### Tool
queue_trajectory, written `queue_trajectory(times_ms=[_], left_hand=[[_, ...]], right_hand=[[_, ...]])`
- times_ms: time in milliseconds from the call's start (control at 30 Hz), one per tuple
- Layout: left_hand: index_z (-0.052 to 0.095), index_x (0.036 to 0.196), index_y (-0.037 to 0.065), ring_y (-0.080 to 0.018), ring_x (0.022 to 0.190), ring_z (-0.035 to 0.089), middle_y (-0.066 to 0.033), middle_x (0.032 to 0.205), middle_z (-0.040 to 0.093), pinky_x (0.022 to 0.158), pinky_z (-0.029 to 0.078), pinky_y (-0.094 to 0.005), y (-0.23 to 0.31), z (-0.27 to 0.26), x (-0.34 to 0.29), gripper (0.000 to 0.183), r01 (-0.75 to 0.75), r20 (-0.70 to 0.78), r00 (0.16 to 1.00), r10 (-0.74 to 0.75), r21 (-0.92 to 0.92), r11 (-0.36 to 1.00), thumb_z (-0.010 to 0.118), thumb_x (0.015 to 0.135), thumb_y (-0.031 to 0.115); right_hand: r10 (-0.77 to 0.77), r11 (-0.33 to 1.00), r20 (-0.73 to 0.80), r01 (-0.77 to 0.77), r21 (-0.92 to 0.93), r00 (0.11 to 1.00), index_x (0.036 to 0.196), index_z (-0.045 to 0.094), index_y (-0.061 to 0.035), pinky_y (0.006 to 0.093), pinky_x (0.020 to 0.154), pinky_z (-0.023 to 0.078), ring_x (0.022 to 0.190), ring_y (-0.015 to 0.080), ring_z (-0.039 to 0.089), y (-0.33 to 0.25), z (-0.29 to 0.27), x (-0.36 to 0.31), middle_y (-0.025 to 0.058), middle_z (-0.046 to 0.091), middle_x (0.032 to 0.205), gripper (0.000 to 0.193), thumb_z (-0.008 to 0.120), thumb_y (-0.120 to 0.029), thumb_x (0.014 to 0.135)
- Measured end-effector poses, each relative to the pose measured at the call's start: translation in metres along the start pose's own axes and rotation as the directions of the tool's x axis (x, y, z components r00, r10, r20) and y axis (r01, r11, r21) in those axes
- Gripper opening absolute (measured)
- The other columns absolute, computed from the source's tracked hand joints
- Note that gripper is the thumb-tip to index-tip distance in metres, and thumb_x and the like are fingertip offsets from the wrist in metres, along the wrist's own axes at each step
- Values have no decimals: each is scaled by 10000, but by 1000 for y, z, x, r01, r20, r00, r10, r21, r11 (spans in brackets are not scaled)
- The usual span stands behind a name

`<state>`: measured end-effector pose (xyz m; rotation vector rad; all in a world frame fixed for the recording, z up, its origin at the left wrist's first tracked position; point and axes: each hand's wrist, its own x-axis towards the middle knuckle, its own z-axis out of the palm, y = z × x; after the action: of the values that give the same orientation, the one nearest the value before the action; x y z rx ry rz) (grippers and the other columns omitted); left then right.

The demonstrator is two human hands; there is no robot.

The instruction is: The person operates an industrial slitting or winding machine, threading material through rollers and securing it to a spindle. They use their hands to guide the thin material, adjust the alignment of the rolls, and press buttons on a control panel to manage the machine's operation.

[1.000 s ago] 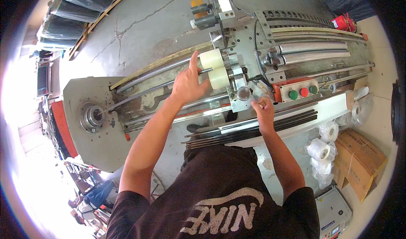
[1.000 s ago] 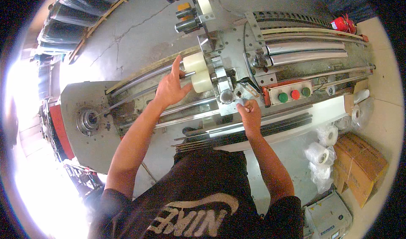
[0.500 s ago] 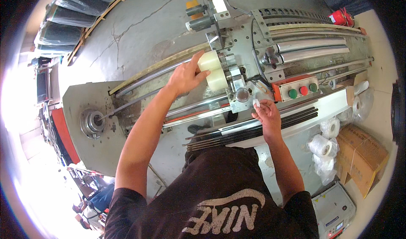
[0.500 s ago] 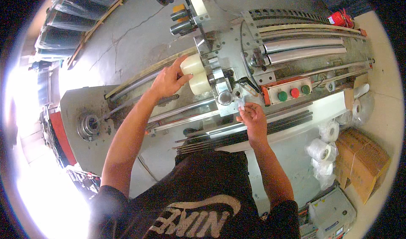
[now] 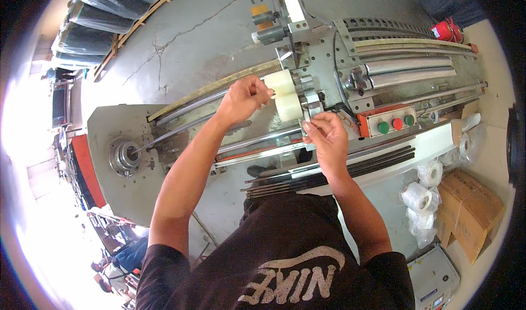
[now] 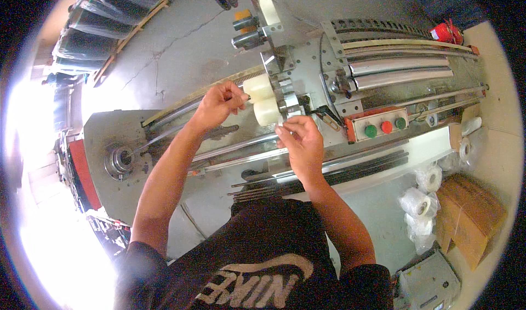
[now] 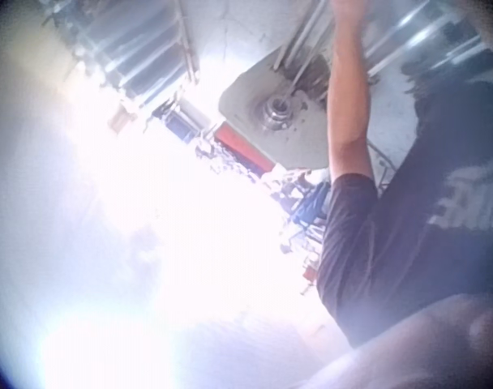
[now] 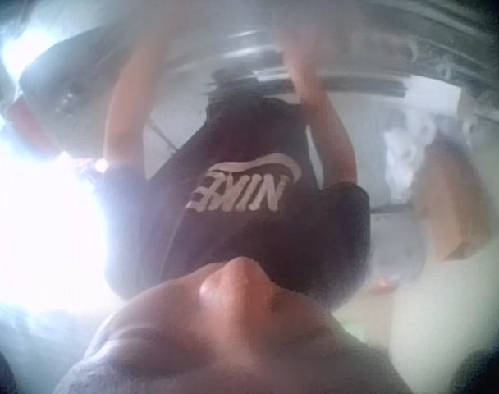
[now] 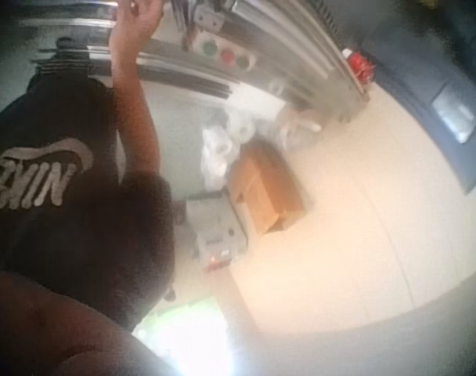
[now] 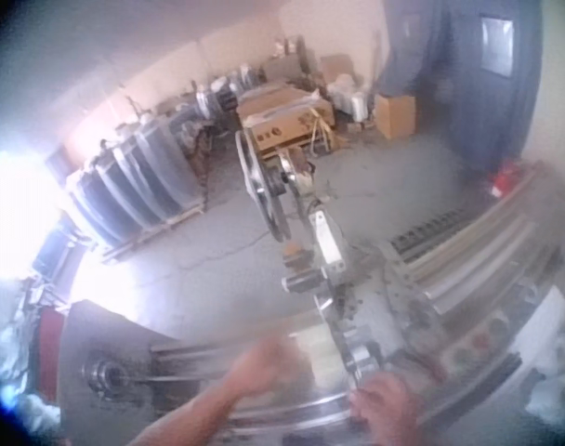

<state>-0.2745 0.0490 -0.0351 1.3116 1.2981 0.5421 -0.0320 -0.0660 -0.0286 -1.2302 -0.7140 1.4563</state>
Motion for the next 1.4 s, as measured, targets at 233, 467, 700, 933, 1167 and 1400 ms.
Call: queue_trajectory(times_ms=[233, 467, 700, 933, 1167, 1400], left_hand=[[647, 961, 82, -99, 705, 610, -29, 829, 723, 641, 491, -270, 16, -6, -4, 179, 69, 36, 997, -67, -56, 996, 766, 987, 213], [674, 1207, 7, -106, 741, 636, -39, 831, 727, 675, 512, -278, 25, -3, -9, 326, 79, 1, 997, -79, -34, 996, 767, 977, 219], [748, 1140, 38, -92, 754, 625, -4, 839, 711, 679, 502, -271, 25, -6, -9, 226, 92, 84, 993, -87, -57, 994, 727, 1001, 215], [773, 1002, 35, -74, 694, 587, 4, 790, 702, 637, 481, -267, 18, -6, -5, 215, 53, 34, 998, -52, -46, 998, 739, 987, 247], [725, 972, 21, -104, 749, 608, 0, 801, 669, 688, 502, -296, 14, -8, -5, 301, 21, 49, 999, -24, 60, 998, 608, 1082, 276], [544, 1113, 27, -134, 768, 650, -61, 846, 686, 700, 520, -316, 8, -2, -10, 167, -14, -11, 1000, 13, -88, 996, 598, 1080, 181]], right_hand=[[41, 996, -13, -42, -76, 999, 1151, 564, -22, 256, 622, 587, 799, 126, 690, 20, 40, 37, 119, 738, 1011, 327, 801, -95, 938], [36, 991, 30, -32, -130, 999, 1139, 559, -23, 258, 595, 558, 764, 120, 678, 25, 49, 55, 106, 741, 991, 322, 800, -91, 936], [44, 989, 97, -29, -148, 994, 1147, 560, -27, 263, 635, 566, 801, 117, 677, 25, 55, 55, 111, 730, 1023, 322, 797, -69, 933], [34, 996, 103, -26, -80, 994, 1148, 570, -26, 265, 658, 578, 798, 119, 677, 11, 57, 40, 104, 723, 1047, 298, 783, -56, 943], [58, 997, 219, -48, -52, 974, 1162, 597, -46, 274, 638, 576, 711, 125, 673, -23, 66, 55, 112, 740, 1092, 163, 658, -134, 1040], [266, 961, 260, -236, -141, 928, 1232, 623, -85, 309, 556, 529, 556, 100, 548, -24, 62, 122, 114, 746, 1125, 226, 609, -230, 1058]])
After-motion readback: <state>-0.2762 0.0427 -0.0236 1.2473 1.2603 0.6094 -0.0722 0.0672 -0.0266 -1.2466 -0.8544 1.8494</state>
